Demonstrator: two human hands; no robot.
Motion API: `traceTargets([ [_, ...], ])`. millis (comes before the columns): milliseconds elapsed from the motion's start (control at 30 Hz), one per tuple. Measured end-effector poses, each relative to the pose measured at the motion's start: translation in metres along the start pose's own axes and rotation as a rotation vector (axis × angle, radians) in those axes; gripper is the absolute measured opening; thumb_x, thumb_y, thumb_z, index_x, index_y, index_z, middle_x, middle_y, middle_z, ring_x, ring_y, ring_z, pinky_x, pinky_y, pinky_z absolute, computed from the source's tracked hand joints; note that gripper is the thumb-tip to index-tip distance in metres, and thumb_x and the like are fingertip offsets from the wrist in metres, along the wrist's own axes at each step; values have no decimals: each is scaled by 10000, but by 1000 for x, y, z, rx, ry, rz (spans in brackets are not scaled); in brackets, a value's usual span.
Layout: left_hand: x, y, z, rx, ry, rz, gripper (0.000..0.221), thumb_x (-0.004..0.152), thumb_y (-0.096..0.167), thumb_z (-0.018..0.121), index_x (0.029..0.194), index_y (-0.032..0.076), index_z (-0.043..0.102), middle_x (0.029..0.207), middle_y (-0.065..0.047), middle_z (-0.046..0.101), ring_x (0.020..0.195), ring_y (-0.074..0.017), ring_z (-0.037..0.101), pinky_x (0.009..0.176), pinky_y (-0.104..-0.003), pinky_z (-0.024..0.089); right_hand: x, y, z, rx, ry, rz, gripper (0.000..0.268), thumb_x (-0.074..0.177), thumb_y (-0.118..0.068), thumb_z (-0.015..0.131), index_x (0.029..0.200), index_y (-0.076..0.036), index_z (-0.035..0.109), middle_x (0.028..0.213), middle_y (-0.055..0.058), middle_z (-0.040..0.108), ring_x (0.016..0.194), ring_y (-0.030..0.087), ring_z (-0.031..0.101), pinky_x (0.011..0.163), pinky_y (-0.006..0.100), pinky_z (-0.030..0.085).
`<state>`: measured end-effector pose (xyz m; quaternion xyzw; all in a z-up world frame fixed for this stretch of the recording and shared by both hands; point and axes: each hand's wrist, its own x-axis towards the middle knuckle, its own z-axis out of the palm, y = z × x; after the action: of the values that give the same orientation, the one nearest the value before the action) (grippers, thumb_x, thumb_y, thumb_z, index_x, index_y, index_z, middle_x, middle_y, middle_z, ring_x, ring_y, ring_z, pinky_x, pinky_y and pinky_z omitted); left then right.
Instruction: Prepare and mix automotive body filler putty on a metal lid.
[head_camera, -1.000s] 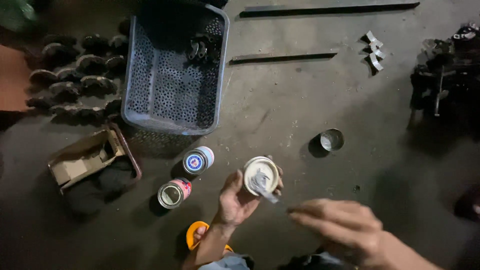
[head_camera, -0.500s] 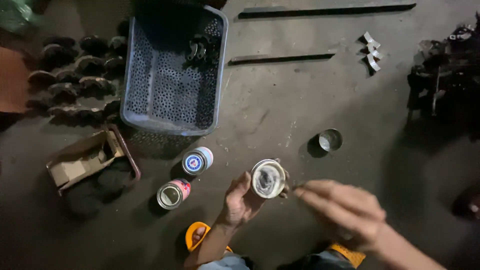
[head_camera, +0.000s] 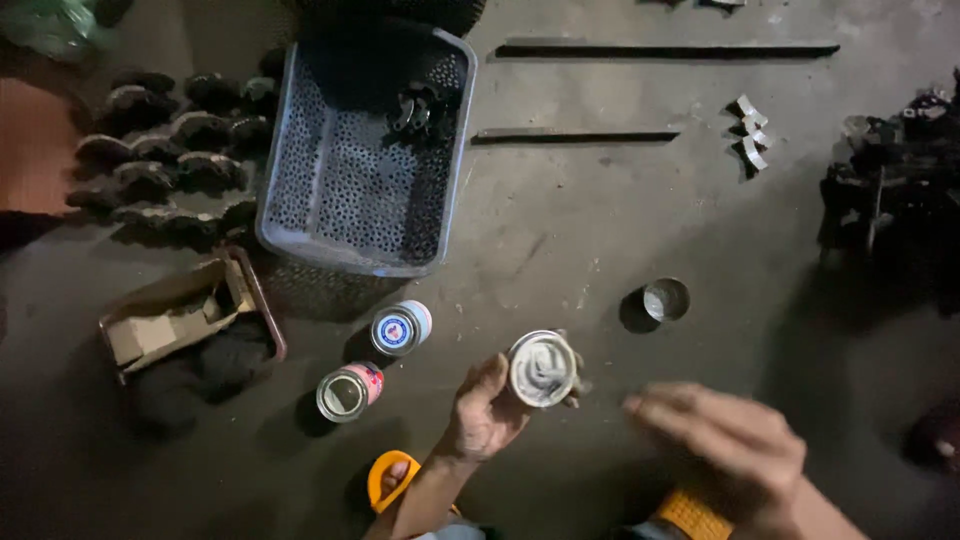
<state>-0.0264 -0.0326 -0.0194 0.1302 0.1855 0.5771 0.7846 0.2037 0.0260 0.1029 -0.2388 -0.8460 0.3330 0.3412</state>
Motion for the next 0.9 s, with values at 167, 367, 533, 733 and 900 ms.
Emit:
traceTargets([
  [167, 7, 6, 16, -22, -43, -25, 690, 1087, 465, 473, 1494, -91, 449, 1359, -269, 620, 1202, -332, 656, 1049, -488, 533, 9, -12, 7, 39, -4, -35, 291, 799, -43, 674, 1061, 78, 710, 992, 229, 750, 891, 291, 802, 715, 321, 654],
  [367, 4, -10, -6, -8, -28, -49, 686, 1121, 452, 489, 1485, -127, 449, 1354, -308, 614, 1207, -379, 656, 1048, -500, 551, -5, 6, 5, -208, 166, 109, 144, 845, -30, 757, 983, 10, 753, 952, 143, 764, 802, 205, 793, 645, 286, 647],
  [533, 5, 5, 6, 76, -42, 42, 683, 1088, 422, 566, 1539, -71, 425, 1393, -278, 601, 1254, -362, 637, 1076, -467, 537, 0, 0, 5, 83, 185, 315, 146, 847, -1, 731, 988, 29, 754, 1023, 171, 744, 896, 222, 779, 700, 324, 675],
  [733, 5, 5, 7, 124, -25, 24, 758, 997, 392, 695, 1533, -52, 394, 1424, -256, 570, 1292, -360, 619, 1122, -474, 522, -32, 25, -11, 563, 293, 862, 159, 880, 0, 710, 1004, 77, 773, 900, 168, 756, 725, 214, 757, 605, 346, 666],
  [900, -1, 6, 0, 142, -18, -82, 781, 990, 384, 704, 1549, -68, 399, 1449, -261, 571, 1293, -338, 606, 1097, -450, 488, -16, 29, -27, 247, 90, 1240, 155, 794, -49, 777, 899, 62, 797, 776, 154, 807, 673, 198, 774, 602, 354, 662],
])
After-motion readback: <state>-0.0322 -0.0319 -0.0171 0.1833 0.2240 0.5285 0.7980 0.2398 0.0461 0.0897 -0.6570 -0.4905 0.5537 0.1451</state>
